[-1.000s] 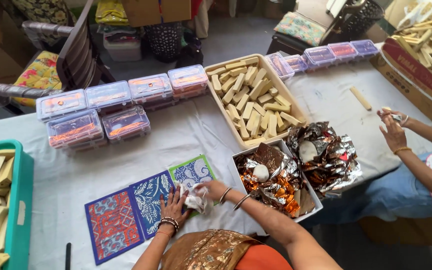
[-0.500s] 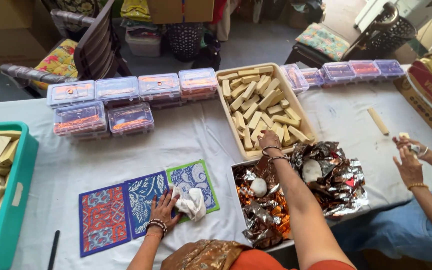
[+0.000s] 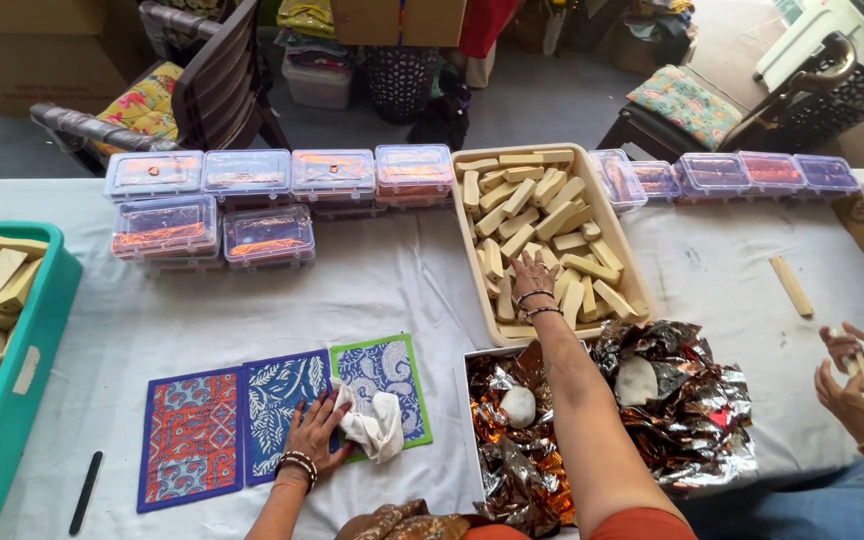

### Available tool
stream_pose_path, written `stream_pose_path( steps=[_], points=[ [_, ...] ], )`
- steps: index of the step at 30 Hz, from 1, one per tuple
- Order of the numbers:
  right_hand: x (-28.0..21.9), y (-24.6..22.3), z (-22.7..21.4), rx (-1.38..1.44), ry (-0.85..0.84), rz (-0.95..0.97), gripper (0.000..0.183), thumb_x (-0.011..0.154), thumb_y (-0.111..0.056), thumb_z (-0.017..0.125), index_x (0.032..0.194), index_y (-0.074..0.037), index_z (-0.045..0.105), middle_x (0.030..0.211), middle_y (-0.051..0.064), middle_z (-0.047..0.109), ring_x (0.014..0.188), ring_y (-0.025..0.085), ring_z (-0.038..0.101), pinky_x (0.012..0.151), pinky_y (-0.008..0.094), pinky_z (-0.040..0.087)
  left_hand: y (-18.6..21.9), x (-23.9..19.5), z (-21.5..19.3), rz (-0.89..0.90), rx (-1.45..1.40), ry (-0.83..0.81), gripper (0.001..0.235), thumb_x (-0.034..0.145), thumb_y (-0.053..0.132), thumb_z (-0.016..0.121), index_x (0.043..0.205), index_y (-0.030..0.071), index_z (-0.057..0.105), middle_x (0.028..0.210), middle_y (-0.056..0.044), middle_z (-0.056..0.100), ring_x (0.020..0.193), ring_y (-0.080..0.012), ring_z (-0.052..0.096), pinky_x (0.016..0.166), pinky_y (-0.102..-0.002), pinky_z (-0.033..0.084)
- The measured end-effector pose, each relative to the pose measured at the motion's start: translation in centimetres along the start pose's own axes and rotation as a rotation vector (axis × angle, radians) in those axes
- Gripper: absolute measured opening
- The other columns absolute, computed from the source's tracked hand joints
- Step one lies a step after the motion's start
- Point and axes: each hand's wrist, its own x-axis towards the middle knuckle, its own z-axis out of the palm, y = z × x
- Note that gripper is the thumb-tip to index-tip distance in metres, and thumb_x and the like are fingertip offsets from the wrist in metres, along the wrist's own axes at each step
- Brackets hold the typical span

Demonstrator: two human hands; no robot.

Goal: The person sits at a table and wraps small wooden blocks with shiny foil. They pick up a block, clean it with a white cloth, and then wrap it in foil from a nearby box. The wrapped items are placed into small plastic containers.

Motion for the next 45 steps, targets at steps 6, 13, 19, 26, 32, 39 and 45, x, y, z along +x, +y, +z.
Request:
stream_pose_path(
  steps=[6,13,19,26,32,39,45],
  points=[
    [2.4,0.6,0.4,-0.068,-0.065,-0.057,0.064,0.088,-0.01,0.068,0.147,-0.028,0.051,0.165,-0.003,0.035,0.158,0.023,0.019,0.118,0.069,0.023,0.0,0.0,-0.2,0.0,-0.04,-0.013,0.091,0.075,0.047,0.078,0.155,0.034,0.036,0.168,-0.003,0.027,0.151,-0.0223,0.022,0.123,-0.052,0.011],
    [3.6,0.5,-0.3,-0.062,0.014,-0.122,0.062,0.093,-0.011,0.062,0.15,-0.028,0.045,0.166,-0.003,0.034,0.157,0.022,0.025,0.118,0.062,0.033,-0.4,0.2,0.4,0.002,-0.067,0.007,0.086,0.075,0.047,0.077,0.151,0.031,0.041,0.167,-0.003,0.029,0.15,-0.0222,0.025,0.124,-0.052,0.011],
    [4.4,-1.0,-0.7,-0.126,-0.047,-0.209,0.077,0.091,-0.002,0.056,0.156,-0.034,0.031,0.169,-0.006,0.018,0.155,0.023,0.02,0.115,0.062,0.034,0.0,0.1,-0.5,-0.01,-0.07,-0.039,0.081,0.079,0.049,0.075,0.149,0.03,0.039,0.162,-0.005,0.028,0.151,-0.0241,0.022,0.124,-0.052,0.009],
    [3.1,-1.7,-3.1,-0.211,-0.026,-0.205,0.06,0.094,-0.006,0.061,0.148,-0.025,0.043,0.154,0.0,0.041,0.141,0.029,0.044,0.1,0.054,0.051,0.0,0.3,-0.8,-0.017,-0.05,-0.087,0.083,0.08,0.052,0.073,0.152,0.032,0.037,0.166,-0.002,0.025,0.152,-0.023,0.021,0.124,-0.052,0.007],
    [2.7,-0.6,-2.1,-0.159,0.014,-0.171,0.052,0.091,-0.013,0.067,0.139,-0.019,0.05,0.137,0.004,0.055,0.119,0.03,0.064,0.089,0.046,0.058,-0.2,0.1,-0.3,-0.005,-0.049,-0.059,0.081,0.079,0.051,0.073,0.15,0.031,0.037,0.164,-0.002,0.026,0.152,-0.0233,0.022,0.124,-0.052,0.008],
    [2.6,-1.9,-1.2,-0.254,0.017,-0.163,0.031,0.095,-0.014,0.058,0.125,-0.019,0.063,0.131,0.003,0.06,0.117,0.032,0.065,0.088,0.049,0.057,0.2,-0.1,-1.0,-0.011,-0.067,-0.062,0.081,0.08,0.049,0.074,0.149,0.029,0.037,0.164,-0.003,0.026,0.151,-0.0232,0.022,0.124,-0.052,0.008],
    [0.6,-2.5,-1.4,-0.201,0.033,-0.111,0.024,0.094,-0.02,0.059,0.116,-0.019,0.071,0.126,0.004,0.065,0.113,0.033,0.069,0.09,0.047,0.057,-0.1,0.0,-0.5,0.033,-0.116,0.027,0.08,0.078,0.045,0.075,0.148,0.025,0.042,0.163,-0.008,0.03,0.151,-0.0267,0.023,0.123,-0.054,0.01]
  ],
)
